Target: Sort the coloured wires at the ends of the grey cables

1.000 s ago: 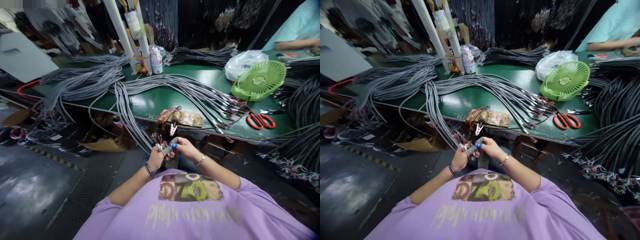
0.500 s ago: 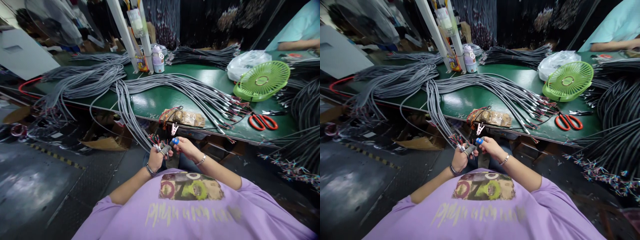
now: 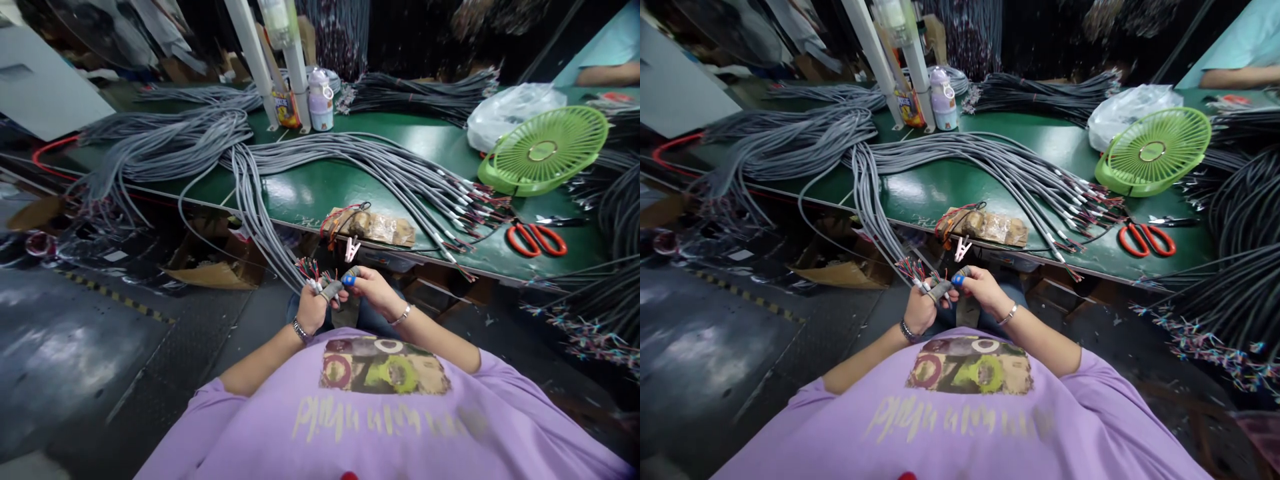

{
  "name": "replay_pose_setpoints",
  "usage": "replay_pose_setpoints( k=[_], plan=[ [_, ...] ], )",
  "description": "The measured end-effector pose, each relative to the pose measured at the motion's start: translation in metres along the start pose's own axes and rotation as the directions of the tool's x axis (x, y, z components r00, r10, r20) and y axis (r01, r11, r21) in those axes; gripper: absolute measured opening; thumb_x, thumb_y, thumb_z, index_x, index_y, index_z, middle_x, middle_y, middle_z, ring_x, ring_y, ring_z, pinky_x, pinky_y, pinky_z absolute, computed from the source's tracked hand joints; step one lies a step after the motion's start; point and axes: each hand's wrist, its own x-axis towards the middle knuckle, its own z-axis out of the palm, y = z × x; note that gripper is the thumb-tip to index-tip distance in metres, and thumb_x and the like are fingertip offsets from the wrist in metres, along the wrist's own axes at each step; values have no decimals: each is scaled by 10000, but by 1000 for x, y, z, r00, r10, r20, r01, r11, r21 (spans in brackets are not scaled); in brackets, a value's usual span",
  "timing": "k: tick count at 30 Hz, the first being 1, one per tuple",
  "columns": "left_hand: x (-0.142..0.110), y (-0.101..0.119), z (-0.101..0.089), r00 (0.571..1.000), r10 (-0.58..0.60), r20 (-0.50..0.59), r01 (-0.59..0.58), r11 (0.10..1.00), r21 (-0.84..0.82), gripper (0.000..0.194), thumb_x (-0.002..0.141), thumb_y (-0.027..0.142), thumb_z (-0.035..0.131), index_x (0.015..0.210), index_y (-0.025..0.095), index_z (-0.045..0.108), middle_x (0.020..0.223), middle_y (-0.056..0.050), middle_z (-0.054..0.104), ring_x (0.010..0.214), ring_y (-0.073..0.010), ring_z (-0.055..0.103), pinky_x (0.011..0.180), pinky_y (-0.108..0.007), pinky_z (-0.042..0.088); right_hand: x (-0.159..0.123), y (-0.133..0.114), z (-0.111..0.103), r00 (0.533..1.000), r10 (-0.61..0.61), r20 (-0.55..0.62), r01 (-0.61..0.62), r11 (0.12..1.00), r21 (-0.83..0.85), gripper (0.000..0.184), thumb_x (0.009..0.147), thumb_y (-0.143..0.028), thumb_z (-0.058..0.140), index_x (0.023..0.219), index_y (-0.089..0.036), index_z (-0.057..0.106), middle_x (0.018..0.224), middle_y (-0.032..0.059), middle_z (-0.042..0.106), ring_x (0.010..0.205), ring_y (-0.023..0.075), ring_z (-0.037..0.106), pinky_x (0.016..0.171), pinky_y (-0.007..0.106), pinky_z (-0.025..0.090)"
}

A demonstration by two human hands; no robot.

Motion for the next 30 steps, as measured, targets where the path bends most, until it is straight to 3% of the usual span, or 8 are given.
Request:
replay_pose_setpoints(
  k=[6, 12, 18, 25, 30],
  plan=[
    [2, 8, 6, 1000, -22, 8, 22, 1000, 4, 267, 669, 375, 741, 686, 133, 630, 601, -69, 697, 563, -184, 674, 358, -180, 389, 2, -4, 2, 1000, -9, -4, 9, 1000, 15, 253, 673, -372, 714, 704, -151, 595, 579, -45, 505, 501, 62, 414, 499, 211, 336],
    [1, 6, 8, 1000, -8, 19, 6, 997, 83, 274, 675, 383, 736, 651, 133, 627, 551, -60, 678, 506, -168, 652, 362, -184, 402, 4, -8, 2, 993, 17, 114, -11, 998, -54, 287, 691, -397, 715, 748, -154, 574, 542, -31, 544, 498, 92, 482, 503, 228, 334],
    [3, 0, 5, 1000, 20, 7, -20, 999, 43, 234, 691, 350, 728, 669, 140, 628, 595, -61, 696, 533, -168, 660, 370, -187, 408, 6, -3, 2, 1000, -17, 0, 17, 999, -42, 187, 625, -294, 706, 650, -145, 595, 546, -40, 528, 494, 67, 408, 492, 218, 302],
    [-2, 11, 8, 1000, 19, -8, -19, 1000, -8, 221, 673, 323, 736, 656, 136, 621, 561, -50, 680, 512, -157, 650, 363, -174, 371, 9, 2, 5, 993, 68, -94, -50, 982, 182, 175, 628, -267, 696, 627, -167, 552, 514, -68, 455, 482, 61, 373, 490, 206, 320],
    [-4, 26, 13, 1000, 6, -22, -7, 998, -58, 251, 649, 353, 736, 653, 130, 621, 524, -45, 659, 449, -146, 619, 350, -177, 331, 22, -1, -13, 988, 128, -87, -85, 918, 388, 233, 714, -387, 670, 698, -175, 575, 622, -29, 552, 525, 77, 460, 544, 225, 426]
  ],
)
